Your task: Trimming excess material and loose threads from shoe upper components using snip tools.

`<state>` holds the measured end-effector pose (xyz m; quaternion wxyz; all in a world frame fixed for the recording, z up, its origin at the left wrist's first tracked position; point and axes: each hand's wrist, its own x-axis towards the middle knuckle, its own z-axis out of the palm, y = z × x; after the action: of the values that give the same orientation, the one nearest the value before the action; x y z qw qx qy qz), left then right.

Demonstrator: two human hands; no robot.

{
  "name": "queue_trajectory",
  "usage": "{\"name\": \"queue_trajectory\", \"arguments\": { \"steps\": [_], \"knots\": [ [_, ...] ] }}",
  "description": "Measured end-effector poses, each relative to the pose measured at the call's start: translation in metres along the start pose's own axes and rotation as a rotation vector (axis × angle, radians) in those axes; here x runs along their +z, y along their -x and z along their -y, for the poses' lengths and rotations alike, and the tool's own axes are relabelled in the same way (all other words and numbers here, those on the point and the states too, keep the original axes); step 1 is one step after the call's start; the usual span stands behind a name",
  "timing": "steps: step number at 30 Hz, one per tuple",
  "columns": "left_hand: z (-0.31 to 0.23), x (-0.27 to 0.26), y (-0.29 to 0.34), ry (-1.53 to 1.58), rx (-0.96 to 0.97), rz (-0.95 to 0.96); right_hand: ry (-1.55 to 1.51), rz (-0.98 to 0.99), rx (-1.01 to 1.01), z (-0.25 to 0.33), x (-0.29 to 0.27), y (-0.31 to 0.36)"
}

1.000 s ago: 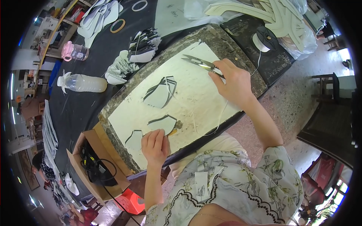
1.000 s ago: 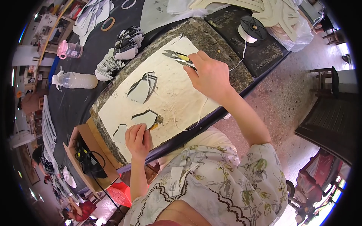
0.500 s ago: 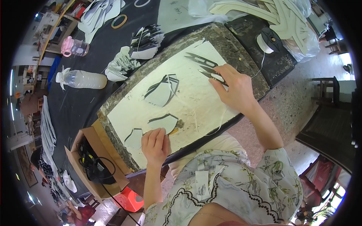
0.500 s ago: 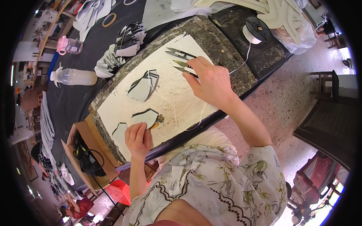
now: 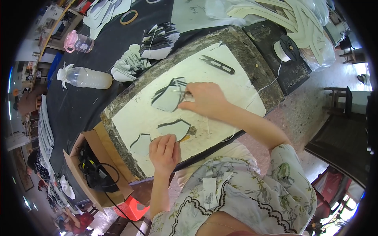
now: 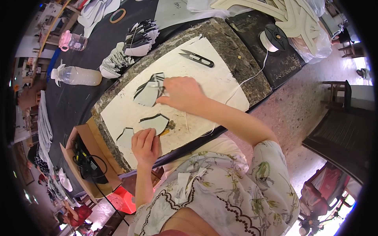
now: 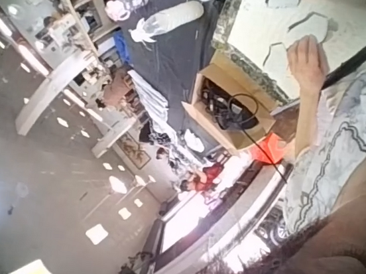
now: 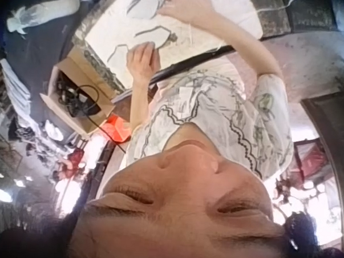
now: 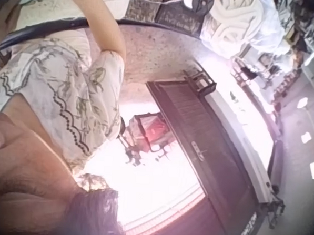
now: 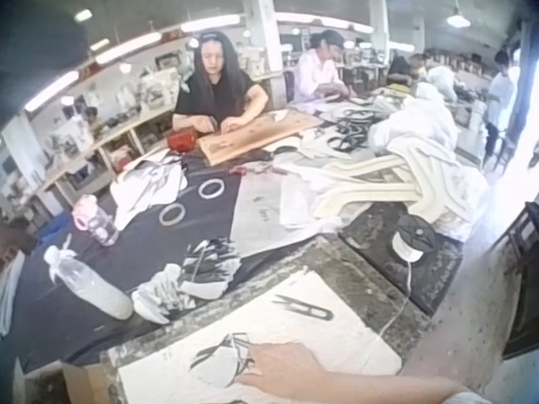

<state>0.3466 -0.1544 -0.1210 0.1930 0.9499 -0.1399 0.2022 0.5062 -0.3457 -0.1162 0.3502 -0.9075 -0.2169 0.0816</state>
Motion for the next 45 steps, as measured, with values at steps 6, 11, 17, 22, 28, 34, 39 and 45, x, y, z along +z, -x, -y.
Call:
{"name": "queue_trajectory", "arguments": {
  "steps": [6, 11, 17, 22, 28, 34, 39, 45],
  "knots": [
    [0.003, -0.001, 0.003, 0.025, -0.009, 0.008, -0.133, 0.045, -0.002, 0.008, -0.011, -0.002],
    [0.003, -0.005, 0.009, 0.024, 0.05, 0.031, -1.085, 0.239, 0.374, 0.015, -0.059, 0.036],
    [-0.011, -0.021, 0.0, 0.459, -0.194, 0.037, -0.842, 0.515, 0.211, 0.04, -0.036, 0.059],
    [-0.021, -0.03, -0.018, 1.172, -0.861, 0.131, -0.756, 0.49, -0.087, 0.048, -0.007, 0.058],
    [-0.017, -0.017, -0.01, 1.455, -1.019, 0.089, -1.224, 0.777, 0.488, 0.039, 0.002, 0.066],
    [-0.012, -0.014, 0.001, 1.526, -1.102, 0.031, -1.39, 0.702, 0.696, 0.047, 0.009, 0.072],
    [-0.01, -0.017, 0.006, 1.555, -1.131, 0.0, -1.404, 0.708, 0.708, 0.053, 0.007, 0.075],
    [-0.01, -0.021, -0.007, 1.524, -1.124, 0.015, -1.423, 0.691, 0.702, 0.046, 0.002, 0.081]
  ]
}}
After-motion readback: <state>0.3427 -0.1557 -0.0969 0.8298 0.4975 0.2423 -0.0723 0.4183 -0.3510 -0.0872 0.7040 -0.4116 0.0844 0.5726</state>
